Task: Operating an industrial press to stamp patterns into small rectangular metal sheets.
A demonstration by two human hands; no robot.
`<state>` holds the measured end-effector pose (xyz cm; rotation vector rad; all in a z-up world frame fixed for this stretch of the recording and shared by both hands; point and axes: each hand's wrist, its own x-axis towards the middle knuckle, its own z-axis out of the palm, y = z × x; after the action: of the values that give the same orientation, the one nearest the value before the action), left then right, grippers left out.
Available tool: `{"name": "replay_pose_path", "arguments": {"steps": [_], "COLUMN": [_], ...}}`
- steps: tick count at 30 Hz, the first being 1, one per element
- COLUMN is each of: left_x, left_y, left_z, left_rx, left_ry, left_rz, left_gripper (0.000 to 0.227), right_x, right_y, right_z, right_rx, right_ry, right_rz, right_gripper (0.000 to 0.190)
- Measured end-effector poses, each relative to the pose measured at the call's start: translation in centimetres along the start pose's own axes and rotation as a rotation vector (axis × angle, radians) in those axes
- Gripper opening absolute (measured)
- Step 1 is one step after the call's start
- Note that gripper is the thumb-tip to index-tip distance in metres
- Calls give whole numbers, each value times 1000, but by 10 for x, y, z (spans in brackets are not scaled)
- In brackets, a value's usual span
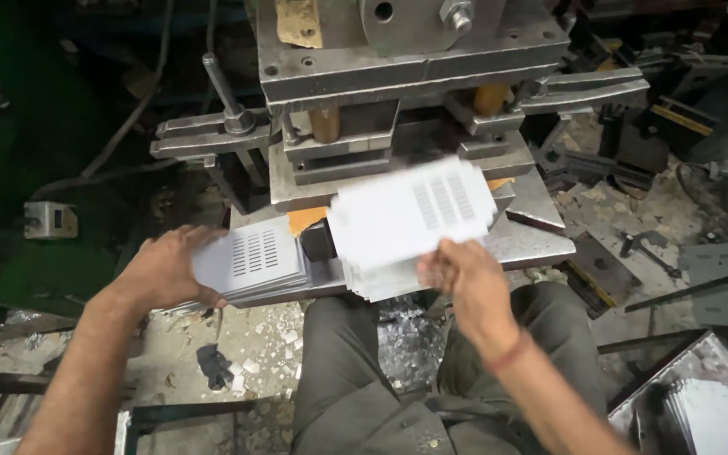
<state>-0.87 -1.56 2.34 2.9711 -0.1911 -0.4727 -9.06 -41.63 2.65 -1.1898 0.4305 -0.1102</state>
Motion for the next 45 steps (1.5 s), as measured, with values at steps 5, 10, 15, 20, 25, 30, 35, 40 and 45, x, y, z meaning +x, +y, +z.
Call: {"name": "replay_pose_path", "arguments": {"steps": [5, 10, 15, 20, 25, 30, 35, 40, 45], "left_x": [2, -16, -37, -42, -76, -96, -85, -71, -71], "left_y": [5, 7, 5, -26, -45, -57, -50, -44, -42], "left_z": [7, 6, 5, 51, 62, 61, 58, 67, 83], "left_rx": [82, 81, -430, -682, -943, -838, -1153, -1404, -1509], "left_ry": [36, 70, 151, 421, 423, 656, 714, 656, 692], "left_rz": [13, 15, 7, -307, -487, -480, -420, -302, -266], "left_gripper": [122, 119, 130, 123, 42, 21, 14, 15, 10], "right_x": [6, 16, 4, 1, 4, 7, 5, 4, 6], "right_y": [66, 93, 109, 119, 118, 122, 134, 142, 150], "right_z": [-61, -72, -70, -70, -77, -84, -82, -85, -95], "right_rx": [22, -209, -197, -188, -211, -196, -196, -201, -154], "right_ry": [27, 126, -184, -223, -225, -215, -230, -229, -251], "right_rz": [159, 306, 426, 486, 492, 478, 509, 545, 558], "right_gripper": [21, 37, 25, 22, 21, 20, 18, 18, 19]}}
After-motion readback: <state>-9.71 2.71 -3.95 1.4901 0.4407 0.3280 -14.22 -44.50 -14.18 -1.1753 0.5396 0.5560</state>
